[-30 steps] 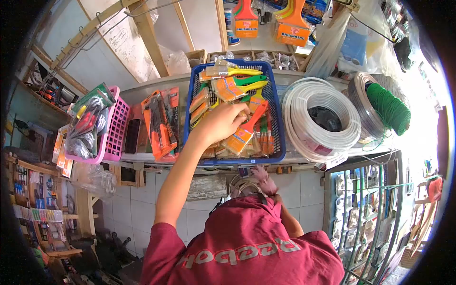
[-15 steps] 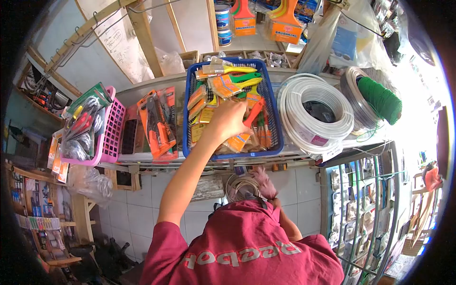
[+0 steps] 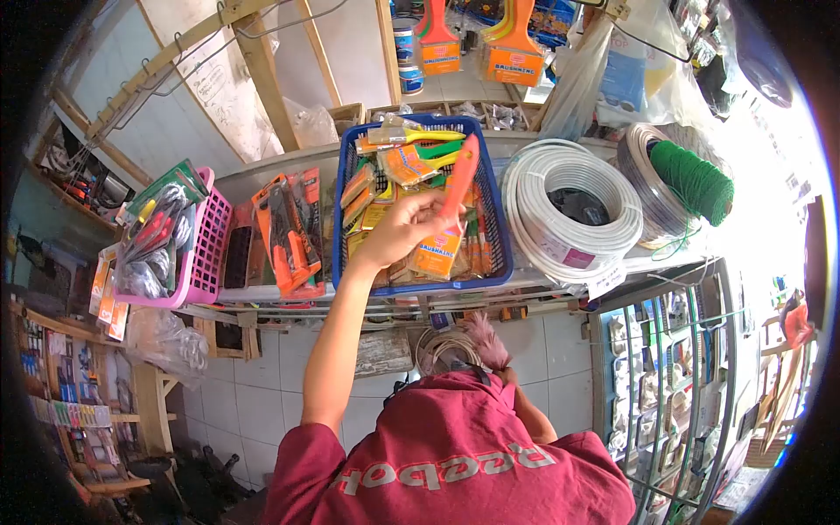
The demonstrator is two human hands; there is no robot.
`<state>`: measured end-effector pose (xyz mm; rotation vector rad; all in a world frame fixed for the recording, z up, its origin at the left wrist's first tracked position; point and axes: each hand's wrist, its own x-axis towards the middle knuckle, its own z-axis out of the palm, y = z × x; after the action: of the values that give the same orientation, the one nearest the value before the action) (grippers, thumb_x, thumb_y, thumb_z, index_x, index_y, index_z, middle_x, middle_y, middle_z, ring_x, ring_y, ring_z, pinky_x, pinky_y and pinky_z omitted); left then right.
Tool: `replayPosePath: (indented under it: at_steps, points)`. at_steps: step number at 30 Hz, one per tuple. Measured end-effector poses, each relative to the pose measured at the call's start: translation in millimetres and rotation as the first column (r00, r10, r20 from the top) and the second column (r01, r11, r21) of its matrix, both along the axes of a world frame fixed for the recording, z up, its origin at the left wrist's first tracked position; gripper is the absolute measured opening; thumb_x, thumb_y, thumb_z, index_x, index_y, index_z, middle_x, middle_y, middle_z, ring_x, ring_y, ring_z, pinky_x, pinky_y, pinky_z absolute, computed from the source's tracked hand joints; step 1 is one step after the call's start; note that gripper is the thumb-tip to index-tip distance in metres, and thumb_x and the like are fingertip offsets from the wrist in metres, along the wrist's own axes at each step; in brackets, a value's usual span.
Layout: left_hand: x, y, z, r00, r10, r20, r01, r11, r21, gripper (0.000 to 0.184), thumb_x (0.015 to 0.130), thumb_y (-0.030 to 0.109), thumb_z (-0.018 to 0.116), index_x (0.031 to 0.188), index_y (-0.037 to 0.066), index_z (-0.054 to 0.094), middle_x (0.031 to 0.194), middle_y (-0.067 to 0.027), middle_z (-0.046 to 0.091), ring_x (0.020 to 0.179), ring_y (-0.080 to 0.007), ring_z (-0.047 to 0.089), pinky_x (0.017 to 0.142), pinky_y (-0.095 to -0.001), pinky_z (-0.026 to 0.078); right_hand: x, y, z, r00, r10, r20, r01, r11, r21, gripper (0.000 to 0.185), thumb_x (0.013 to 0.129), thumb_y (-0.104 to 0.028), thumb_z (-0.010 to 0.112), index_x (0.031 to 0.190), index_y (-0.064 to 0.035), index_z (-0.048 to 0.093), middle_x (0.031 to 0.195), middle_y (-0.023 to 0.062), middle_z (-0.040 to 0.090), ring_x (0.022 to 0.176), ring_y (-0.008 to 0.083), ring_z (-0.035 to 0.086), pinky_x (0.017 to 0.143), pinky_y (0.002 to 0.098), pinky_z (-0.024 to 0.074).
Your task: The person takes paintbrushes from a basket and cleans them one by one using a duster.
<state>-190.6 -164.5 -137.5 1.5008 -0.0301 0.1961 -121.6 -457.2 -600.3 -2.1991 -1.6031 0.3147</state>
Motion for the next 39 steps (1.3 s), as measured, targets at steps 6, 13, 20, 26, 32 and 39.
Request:
replayPosePath:
  at_steps: [6,13,20,26,32,39]
  points:
    - [-18,0,7,0.963,0.264,0.056,-0.261,0.964,-0.057,0.023,0.089,0.014,0.058,0.108,0.001,0.057,0.096,-0.0051,0.063,0.090,-0.0103,0.059,0.083,-0.0253,0.045,1,11,23,0.994,0.095,-0.058,-0.091,0.994,0.060,0.057,0.076,-0.006,0.050,0.132,-0.0052,0.039,0.140,0.0205,0.029,0.135,0.0374,0.019,0.112,0.0467,0.0121]
    - [-27,27,15,0.887,0.458,0.060,-0.427,0.763,0.485,0.036,0.087,0.015,0.060,0.116,-0.004,0.052,0.080,-0.0074,0.065,0.075,-0.0085,0.061,0.067,-0.0237,0.047,3,15,28,0.984,0.163,-0.067,-0.154,0.980,0.122,0.062,0.067,0.002,0.047,0.128,-0.0039,0.040,0.139,0.0208,0.029,0.131,0.0375,0.023,0.111,0.0456,0.0143]
    - [-21,32,13,0.881,0.470,0.053,-0.412,0.706,0.576,0.042,0.085,0.014,0.064,0.122,-0.001,0.050,0.081,-0.0052,0.066,0.075,-0.0069,0.059,0.069,-0.0233,0.046,7,9,21,0.987,0.112,-0.114,-0.101,0.990,0.103,0.052,0.067,-0.004,0.051,0.119,-0.0033,0.048,0.128,0.0220,0.039,0.121,0.0370,0.035,0.101,0.0447,0.0249]
    - [-52,44,19,0.890,0.455,0.001,-0.445,0.871,-0.206,0.045,0.087,0.025,0.056,0.122,-0.001,0.050,0.099,-0.0081,0.062,0.086,-0.0133,0.060,0.067,-0.0262,0.050,6,-3,9,0.972,0.002,-0.235,0.021,0.995,0.094,0.044,0.067,-0.009,0.055,0.111,-0.0028,0.054,0.120,0.0230,0.047,0.112,0.0365,0.045,0.093,0.0438,0.0341]
    - [-127,15,6,0.918,0.356,0.175,-0.122,0.674,-0.729,0.051,0.090,0.029,0.042,0.136,0.008,0.031,0.104,-0.0197,0.051,0.096,-0.0397,0.058,0.069,-0.0508,0.055,-9,-92,-4,0.635,-0.414,-0.653,0.359,0.906,-0.226,0.037,0.068,-0.014,0.059,0.102,-0.0023,0.061,0.111,0.0241,0.056,0.103,0.0360,0.055,0.084,0.0430,0.0432]
    - [-153,-18,-47,0.817,0.567,0.110,-0.290,0.568,-0.770,0.049,0.092,0.036,0.037,0.134,0.010,0.033,0.105,-0.0229,0.054,0.084,-0.0326,0.060,0.066,-0.0417,0.051,-1,-57,107,0.872,-0.088,-0.482,0.145,0.986,0.083,0.031,0.058,-0.020,0.066,0.082,-0.0008,0.063,0.080,0.0195,0.062,0.074,0.0382,0.059,0.065,0.0427,0.0470]
